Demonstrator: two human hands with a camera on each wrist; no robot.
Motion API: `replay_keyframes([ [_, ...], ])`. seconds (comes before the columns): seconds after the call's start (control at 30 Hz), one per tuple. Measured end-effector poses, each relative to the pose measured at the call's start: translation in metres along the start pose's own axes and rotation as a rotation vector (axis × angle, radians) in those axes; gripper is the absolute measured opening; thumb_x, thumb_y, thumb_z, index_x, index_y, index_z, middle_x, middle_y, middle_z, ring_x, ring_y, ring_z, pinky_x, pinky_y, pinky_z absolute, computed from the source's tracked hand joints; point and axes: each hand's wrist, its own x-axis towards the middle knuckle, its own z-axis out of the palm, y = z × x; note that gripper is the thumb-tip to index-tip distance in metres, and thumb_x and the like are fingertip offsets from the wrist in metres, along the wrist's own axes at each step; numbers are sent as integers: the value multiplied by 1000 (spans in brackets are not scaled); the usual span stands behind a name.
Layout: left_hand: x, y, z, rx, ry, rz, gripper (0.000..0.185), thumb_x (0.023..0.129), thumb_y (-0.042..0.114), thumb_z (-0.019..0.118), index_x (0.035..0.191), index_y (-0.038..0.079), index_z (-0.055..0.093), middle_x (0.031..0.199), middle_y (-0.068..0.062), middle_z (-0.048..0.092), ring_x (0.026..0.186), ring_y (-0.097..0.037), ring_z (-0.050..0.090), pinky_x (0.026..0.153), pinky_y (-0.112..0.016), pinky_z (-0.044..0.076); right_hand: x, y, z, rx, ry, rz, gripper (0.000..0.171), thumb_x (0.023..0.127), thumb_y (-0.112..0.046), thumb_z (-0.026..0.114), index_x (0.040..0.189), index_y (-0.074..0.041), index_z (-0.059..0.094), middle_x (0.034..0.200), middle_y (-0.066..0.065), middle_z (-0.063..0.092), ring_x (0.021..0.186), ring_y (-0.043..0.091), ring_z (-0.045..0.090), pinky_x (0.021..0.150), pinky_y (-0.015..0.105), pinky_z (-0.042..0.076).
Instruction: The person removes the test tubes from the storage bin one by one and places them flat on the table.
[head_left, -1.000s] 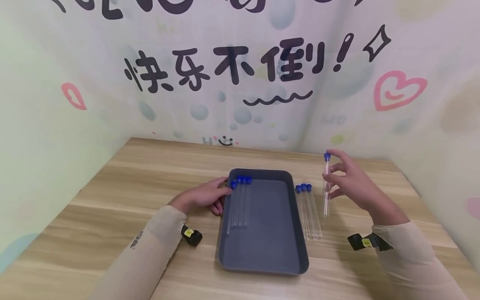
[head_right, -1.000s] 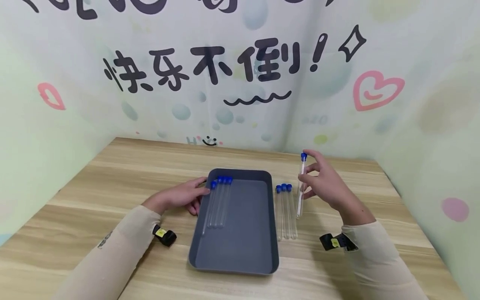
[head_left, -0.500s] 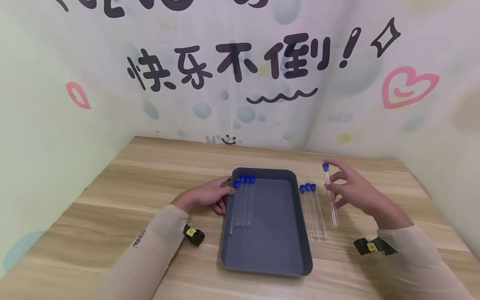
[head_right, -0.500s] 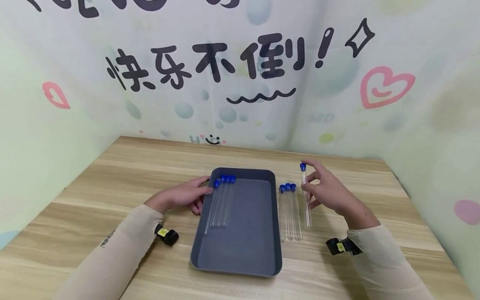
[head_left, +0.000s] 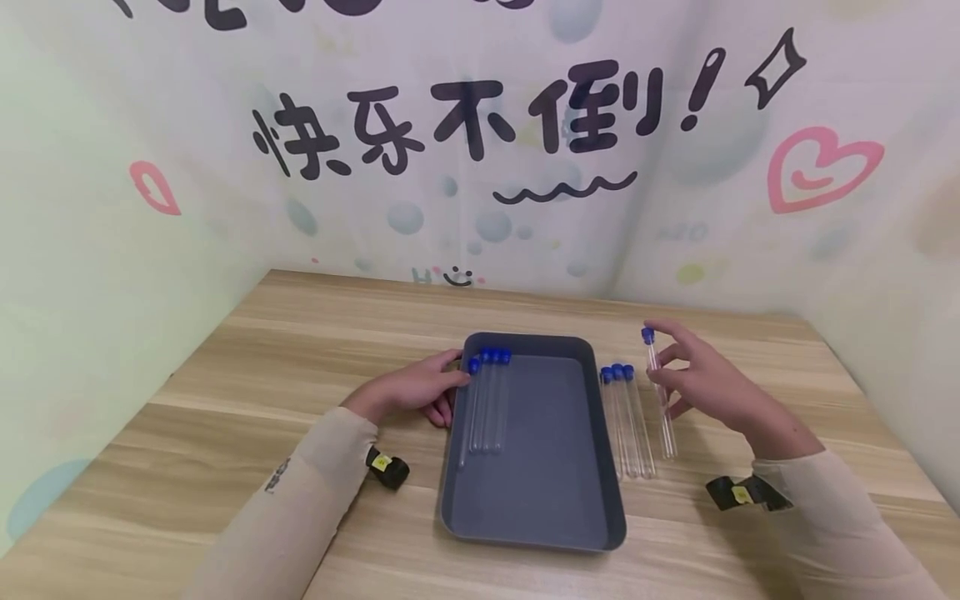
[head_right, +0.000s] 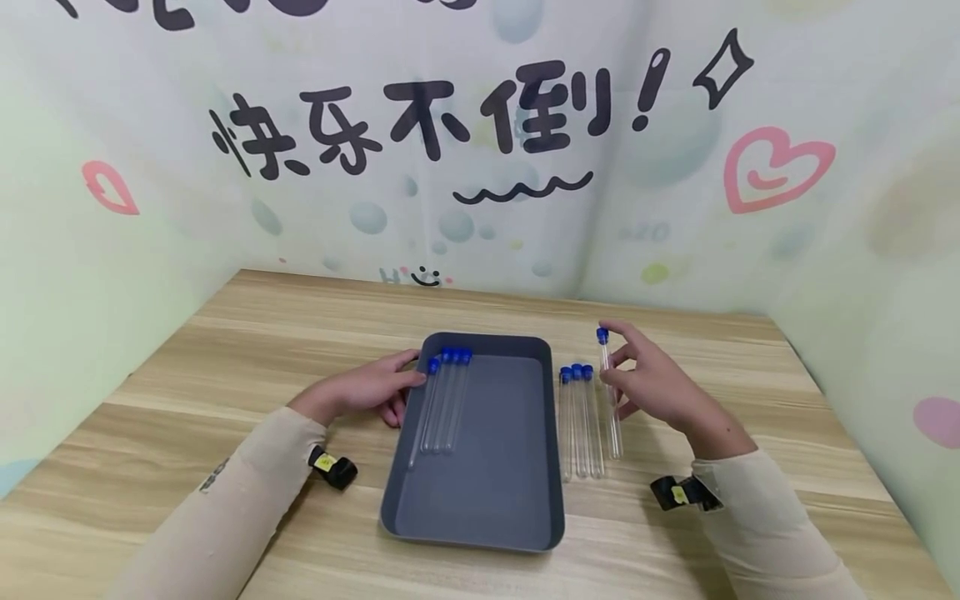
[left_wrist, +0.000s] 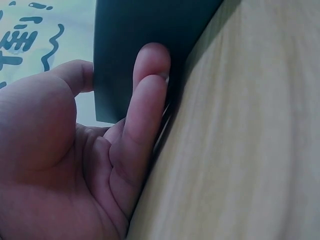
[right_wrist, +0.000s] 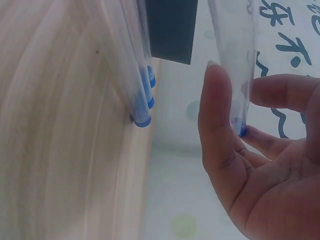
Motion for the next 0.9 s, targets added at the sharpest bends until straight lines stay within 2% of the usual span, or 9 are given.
replay_keyframes([
  [0.37,-3,2,0,12,4,4,65,106,33,45,162,21,13,78,-12,65,62,-18,66,57,-31,59,1,4,0,-21,13,30,75,98,-6,55,160,-15,14,121,33,48,75,24,60,60,41,62],
  [0.9,-2,2,1,3,7,-2,65,105,32,45,161,23,15,77,-12,64,61,-17,65,56,-29,58,5,16,3,-2,-38,61,71,100,-11,54,160,-13,14,121,31,50,78,27,61,65,43,62],
])
